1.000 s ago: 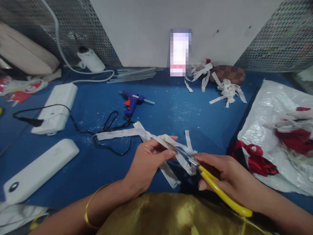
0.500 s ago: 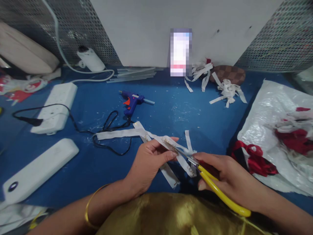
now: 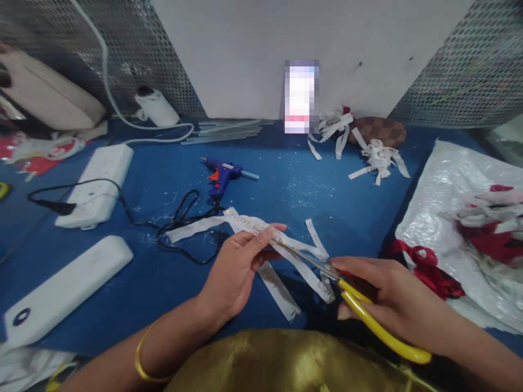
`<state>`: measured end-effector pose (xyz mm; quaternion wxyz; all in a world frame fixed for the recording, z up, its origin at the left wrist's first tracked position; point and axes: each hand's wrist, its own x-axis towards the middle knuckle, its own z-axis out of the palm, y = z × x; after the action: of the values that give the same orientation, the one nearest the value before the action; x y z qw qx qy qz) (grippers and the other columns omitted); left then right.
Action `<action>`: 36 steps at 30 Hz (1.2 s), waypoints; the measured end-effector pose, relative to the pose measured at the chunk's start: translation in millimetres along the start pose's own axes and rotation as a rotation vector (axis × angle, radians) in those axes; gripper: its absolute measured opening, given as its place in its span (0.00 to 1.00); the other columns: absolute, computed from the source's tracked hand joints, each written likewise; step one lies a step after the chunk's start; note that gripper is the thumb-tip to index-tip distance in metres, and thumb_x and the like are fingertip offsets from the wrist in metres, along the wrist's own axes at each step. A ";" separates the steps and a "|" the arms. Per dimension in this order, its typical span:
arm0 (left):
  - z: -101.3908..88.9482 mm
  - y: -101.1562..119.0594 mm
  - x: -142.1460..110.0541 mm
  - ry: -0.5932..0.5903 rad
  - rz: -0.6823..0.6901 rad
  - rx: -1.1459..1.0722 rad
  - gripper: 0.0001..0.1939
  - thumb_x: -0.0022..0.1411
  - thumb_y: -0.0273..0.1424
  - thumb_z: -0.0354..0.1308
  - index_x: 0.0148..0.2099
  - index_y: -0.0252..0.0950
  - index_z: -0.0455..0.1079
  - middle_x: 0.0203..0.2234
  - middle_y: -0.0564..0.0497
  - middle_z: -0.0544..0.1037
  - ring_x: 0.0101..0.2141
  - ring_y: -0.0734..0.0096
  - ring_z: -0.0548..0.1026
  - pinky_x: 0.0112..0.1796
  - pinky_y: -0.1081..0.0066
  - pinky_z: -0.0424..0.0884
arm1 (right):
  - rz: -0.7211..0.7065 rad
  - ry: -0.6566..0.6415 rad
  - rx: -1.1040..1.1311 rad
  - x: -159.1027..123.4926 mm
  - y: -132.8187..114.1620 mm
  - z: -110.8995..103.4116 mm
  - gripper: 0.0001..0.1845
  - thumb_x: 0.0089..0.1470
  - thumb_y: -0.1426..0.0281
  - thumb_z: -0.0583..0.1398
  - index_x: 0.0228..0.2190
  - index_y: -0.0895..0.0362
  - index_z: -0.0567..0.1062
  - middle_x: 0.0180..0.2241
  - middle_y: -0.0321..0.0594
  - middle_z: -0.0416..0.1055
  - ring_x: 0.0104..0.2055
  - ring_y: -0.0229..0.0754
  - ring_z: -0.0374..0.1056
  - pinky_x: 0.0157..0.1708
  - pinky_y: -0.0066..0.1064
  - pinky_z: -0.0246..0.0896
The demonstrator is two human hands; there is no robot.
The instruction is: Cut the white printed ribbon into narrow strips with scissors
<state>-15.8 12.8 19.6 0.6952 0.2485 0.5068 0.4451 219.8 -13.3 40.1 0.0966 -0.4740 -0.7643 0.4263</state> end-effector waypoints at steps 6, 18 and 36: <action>1.6 -1.1 1.2 0.051 -0.010 -0.008 0.13 0.50 0.32 0.69 0.39 0.33 0.79 0.31 0.48 0.80 0.31 0.73 0.74 0.37 0.72 0.72 | -0.004 0.090 -0.126 -0.3 3.4 2.5 0.17 0.54 0.61 0.62 0.45 0.53 0.74 0.37 0.40 0.77 0.32 0.40 0.73 0.30 0.27 0.67; 1.9 1.9 1.0 0.040 0.032 0.031 0.14 0.46 0.28 0.70 0.39 0.33 0.79 0.31 0.48 0.80 0.33 0.71 0.75 0.37 0.72 0.71 | -0.039 0.140 -0.060 -1.2 3.5 2.3 0.19 0.52 0.63 0.64 0.46 0.52 0.75 0.34 0.40 0.78 0.29 0.40 0.73 0.27 0.26 0.67; 1.0 -0.1 -1.0 -0.019 0.022 0.079 0.12 0.50 0.25 0.68 0.40 0.34 0.79 0.28 0.51 0.79 0.30 0.76 0.73 0.35 0.76 0.70 | 0.063 -0.037 0.069 -1.2 -6.6 -1.1 0.08 0.57 0.63 0.60 0.37 0.53 0.71 0.31 0.33 0.73 0.29 0.35 0.68 0.28 0.24 0.61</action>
<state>-15.0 12.0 20.3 0.6846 0.2854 0.5147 0.4300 216.7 -14.9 46.0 0.0853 -0.4864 -0.7355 0.4639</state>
